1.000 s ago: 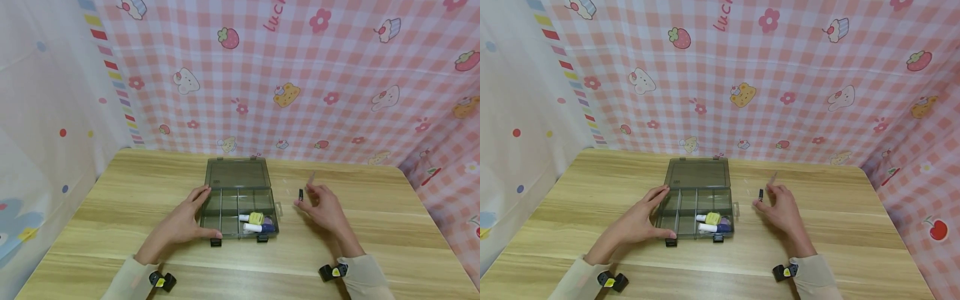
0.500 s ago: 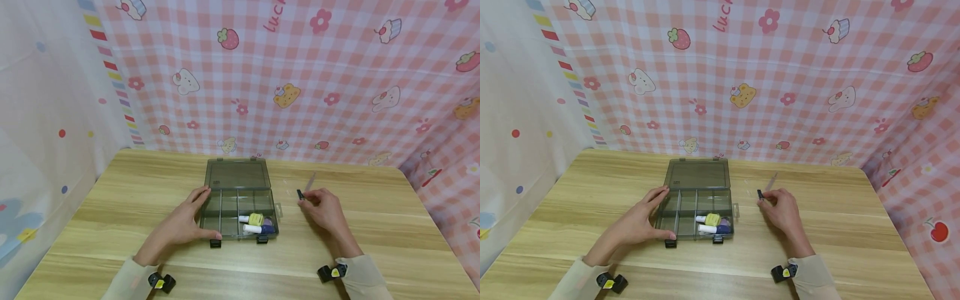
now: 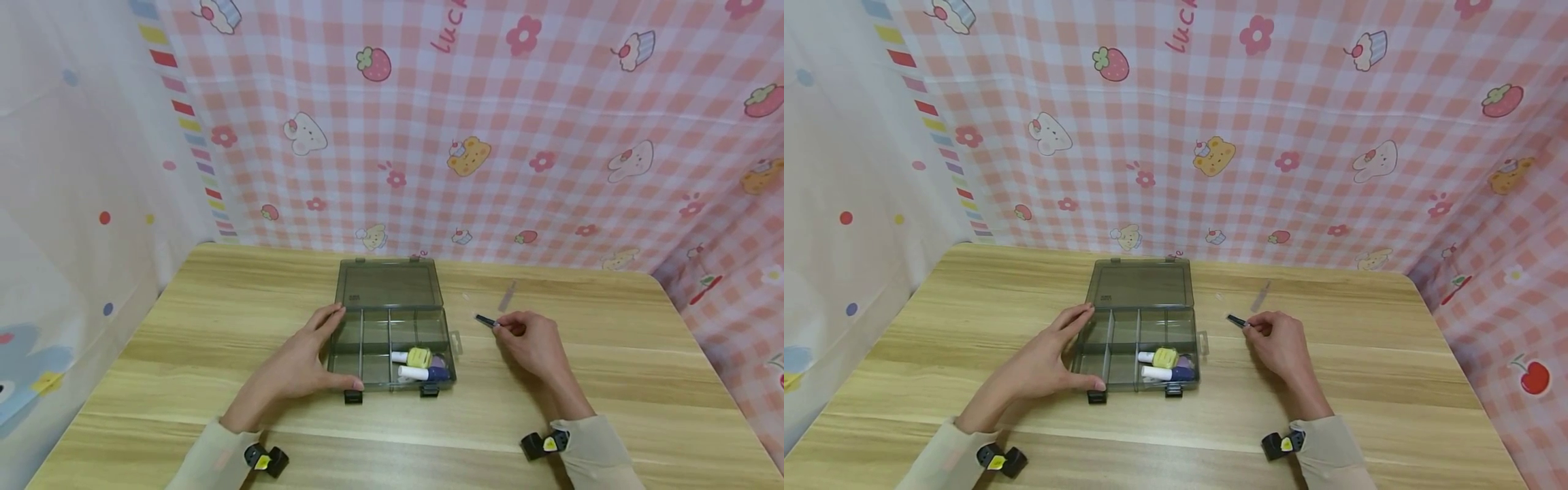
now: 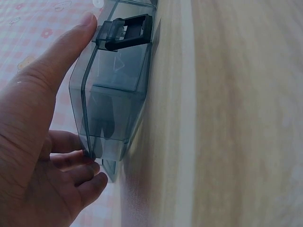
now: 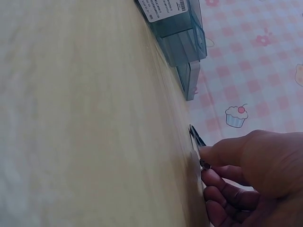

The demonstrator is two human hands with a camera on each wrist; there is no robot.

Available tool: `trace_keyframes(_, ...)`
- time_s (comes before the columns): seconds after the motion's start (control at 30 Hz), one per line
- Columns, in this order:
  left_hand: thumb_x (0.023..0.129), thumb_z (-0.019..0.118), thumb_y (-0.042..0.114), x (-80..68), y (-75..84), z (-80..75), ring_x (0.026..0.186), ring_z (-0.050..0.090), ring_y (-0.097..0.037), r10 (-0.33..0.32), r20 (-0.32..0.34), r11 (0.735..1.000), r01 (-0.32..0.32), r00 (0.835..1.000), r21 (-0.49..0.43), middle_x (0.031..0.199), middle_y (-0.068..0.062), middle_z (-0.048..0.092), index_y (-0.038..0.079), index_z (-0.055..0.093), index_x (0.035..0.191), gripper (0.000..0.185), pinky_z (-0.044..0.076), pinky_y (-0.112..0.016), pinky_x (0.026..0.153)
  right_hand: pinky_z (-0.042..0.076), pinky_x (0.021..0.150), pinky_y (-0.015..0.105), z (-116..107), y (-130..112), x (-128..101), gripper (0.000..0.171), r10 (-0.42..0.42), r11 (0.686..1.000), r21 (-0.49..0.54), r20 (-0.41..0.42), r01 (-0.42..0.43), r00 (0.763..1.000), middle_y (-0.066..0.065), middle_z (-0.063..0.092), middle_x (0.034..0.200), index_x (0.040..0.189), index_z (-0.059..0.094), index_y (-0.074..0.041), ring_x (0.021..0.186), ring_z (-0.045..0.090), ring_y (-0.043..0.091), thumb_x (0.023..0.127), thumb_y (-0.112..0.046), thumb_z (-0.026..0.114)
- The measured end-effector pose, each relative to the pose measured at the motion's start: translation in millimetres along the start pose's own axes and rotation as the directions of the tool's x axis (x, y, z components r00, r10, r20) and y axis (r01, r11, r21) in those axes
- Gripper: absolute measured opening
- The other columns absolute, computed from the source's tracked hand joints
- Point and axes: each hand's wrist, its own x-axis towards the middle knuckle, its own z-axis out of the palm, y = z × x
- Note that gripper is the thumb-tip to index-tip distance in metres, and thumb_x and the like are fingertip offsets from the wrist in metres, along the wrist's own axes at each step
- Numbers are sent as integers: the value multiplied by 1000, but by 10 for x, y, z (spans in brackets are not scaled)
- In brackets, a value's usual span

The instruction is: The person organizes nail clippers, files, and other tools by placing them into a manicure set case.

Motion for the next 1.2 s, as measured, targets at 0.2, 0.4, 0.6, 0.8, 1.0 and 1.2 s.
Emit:
trace_keyframes(0.2,66,84,73,3,5,2,153,32,-36,1,-2,1000,-1,1000,-3,173,-4,15,13,20,165,133,42,-58,115,48,70,27,-30,5,-6,17,2,1000,9,-11,-2,1000,8,74,91,103,77,-6,80,62,17,96,-19,70)
trace_keyframes(0.4,66,84,73,4,6,0,153,32,-36,0,-4,1000,0,1000,-4,173,-4,15,12,20,165,133,42,-57,116,50,69,24,-63,-19,-1,17,7,1000,18,-28,-7,1000,9,74,94,106,77,-8,82,63,18,97,-21,70)
trace_keyframes(0.6,65,83,74,-3,1,1,154,31,-36,-3,-6,1000,3,1000,2,173,-4,15,12,20,165,134,41,-58,116,49,65,22,-79,-102,-12,16,2,999,55,-33,0,999,10,74,94,106,77,-7,81,61,19,97,-19,70)
trace_keyframes(0.8,66,83,74,-9,1,2,154,30,-38,-1,-2,1000,1,1000,0,173,-5,14,12,19,165,133,41,-58,116,50,69,23,-91,-201,-47,17,10,997,77,-20,-9,1000,8,72,96,108,76,-9,85,62,20,99,-23,69)
trace_keyframes(1.0,66,83,74,-6,3,3,154,31,-38,4,-5,1000,-4,1000,5,173,-5,14,11,20,165,133,41,-58,116,51,74,25,-88,-308,-84,16,-22,997,75,-37,25,999,5,73,95,106,76,-12,86,62,19,98,-25,71)
trace_keyframes(1.2,66,83,73,-8,8,-1,153,32,-38,5,-9,1000,-5,1000,3,173,-5,15,11,20,165,133,42,-58,115,51,75,25,-72,-424,-125,15,-44,995,87,-39,47,998,4,73,94,106,77,-13,85,62,17,97,-24,72)
